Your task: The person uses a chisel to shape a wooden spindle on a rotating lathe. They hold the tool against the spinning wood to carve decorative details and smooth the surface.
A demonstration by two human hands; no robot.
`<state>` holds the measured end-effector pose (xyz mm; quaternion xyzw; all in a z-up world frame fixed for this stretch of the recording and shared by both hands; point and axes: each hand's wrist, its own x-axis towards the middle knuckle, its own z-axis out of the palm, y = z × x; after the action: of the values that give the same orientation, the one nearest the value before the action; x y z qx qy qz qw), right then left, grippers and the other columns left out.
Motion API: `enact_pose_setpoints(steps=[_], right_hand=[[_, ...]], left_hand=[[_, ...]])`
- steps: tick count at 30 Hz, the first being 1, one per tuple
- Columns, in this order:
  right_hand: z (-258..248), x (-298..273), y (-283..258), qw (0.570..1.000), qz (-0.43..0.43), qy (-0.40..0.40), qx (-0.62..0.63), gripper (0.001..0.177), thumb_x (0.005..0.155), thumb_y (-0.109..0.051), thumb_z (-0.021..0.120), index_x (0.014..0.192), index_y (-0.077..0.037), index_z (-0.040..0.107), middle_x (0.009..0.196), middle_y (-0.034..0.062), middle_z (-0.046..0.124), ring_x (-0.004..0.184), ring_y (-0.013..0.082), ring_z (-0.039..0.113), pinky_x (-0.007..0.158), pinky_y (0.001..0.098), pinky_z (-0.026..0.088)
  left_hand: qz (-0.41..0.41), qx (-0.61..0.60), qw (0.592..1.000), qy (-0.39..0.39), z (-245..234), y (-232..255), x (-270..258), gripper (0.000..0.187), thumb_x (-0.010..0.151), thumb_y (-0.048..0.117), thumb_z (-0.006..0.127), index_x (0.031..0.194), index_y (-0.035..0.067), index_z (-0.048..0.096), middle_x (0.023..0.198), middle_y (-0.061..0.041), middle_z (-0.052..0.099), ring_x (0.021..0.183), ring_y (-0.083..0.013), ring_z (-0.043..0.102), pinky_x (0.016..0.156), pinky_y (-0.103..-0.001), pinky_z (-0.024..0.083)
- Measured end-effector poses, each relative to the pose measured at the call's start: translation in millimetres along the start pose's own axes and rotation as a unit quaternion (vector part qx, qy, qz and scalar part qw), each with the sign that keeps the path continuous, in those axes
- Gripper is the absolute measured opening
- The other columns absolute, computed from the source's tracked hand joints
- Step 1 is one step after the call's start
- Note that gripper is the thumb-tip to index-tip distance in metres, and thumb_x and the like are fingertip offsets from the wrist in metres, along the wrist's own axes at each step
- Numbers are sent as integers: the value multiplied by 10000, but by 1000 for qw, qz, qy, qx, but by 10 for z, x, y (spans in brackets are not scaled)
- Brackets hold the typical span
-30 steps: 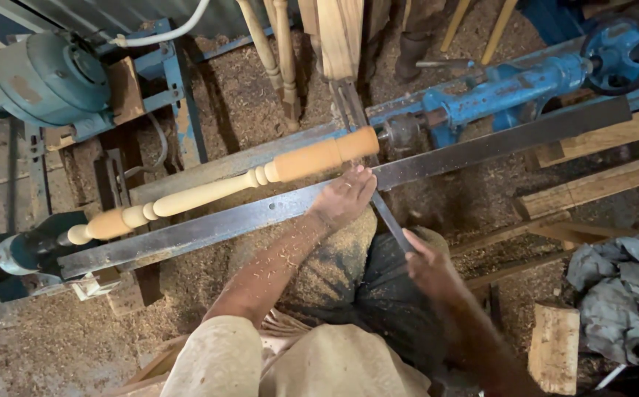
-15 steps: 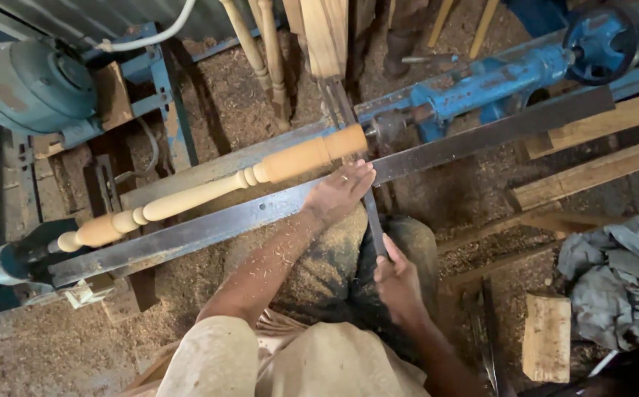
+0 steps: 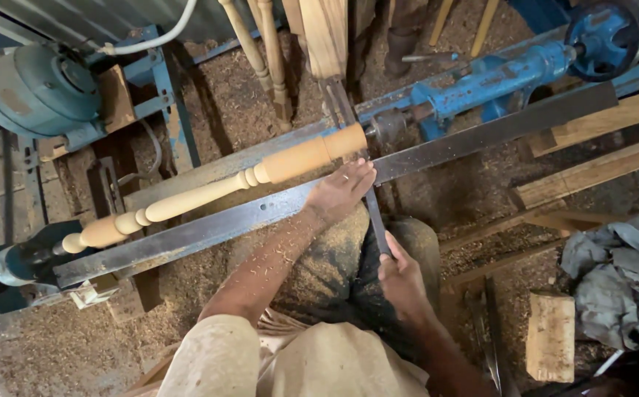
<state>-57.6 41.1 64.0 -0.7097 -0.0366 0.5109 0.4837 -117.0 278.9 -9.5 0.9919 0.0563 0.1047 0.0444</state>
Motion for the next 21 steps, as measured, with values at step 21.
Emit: enact_pose_setpoints(steps=[21], right_hand=[[-754,505,-480,943,-90,-136,-289,580,981,-140,531,1553,-143,437,859,-66,628,639,60,530,593,265,513]], left_hand=[[-19,66,994,88,-88,68,-49,431,991,167,596,1359,-55,558,1356,-223,587,1316,-379,543,1151,-442,456]])
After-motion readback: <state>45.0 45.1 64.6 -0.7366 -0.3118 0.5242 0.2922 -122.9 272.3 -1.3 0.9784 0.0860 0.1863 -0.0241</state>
